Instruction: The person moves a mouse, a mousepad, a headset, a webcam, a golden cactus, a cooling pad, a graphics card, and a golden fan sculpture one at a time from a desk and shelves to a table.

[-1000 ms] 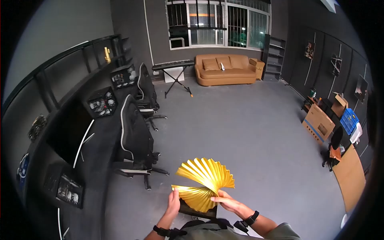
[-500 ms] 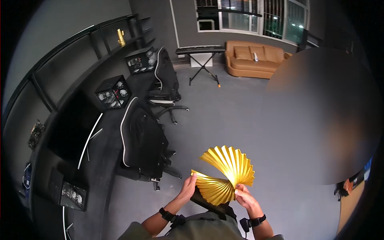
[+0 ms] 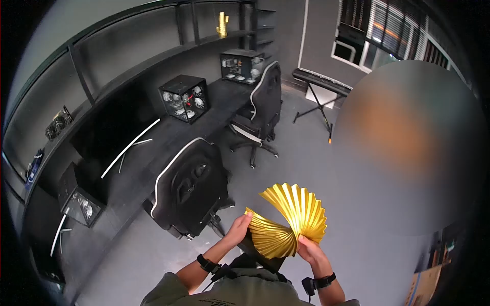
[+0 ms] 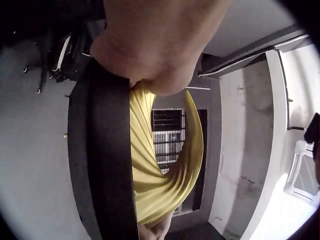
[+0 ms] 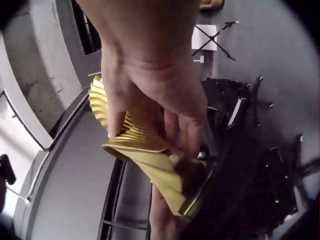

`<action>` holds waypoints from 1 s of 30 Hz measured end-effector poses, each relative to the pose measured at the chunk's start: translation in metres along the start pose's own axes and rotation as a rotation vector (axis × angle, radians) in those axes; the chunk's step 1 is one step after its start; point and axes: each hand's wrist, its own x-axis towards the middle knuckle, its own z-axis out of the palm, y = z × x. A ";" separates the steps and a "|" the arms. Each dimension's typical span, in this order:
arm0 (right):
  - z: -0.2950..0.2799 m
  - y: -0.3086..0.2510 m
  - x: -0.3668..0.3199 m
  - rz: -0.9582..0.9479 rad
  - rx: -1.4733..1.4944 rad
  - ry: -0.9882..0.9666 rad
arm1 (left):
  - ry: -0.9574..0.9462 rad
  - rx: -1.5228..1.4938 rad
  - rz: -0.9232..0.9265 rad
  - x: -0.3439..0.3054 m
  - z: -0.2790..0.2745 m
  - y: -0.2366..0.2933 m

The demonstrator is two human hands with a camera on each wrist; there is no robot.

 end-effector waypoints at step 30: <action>-0.069 -0.226 0.515 -0.181 -0.159 -0.122 | 0.298 0.102 0.213 0.532 -0.065 0.065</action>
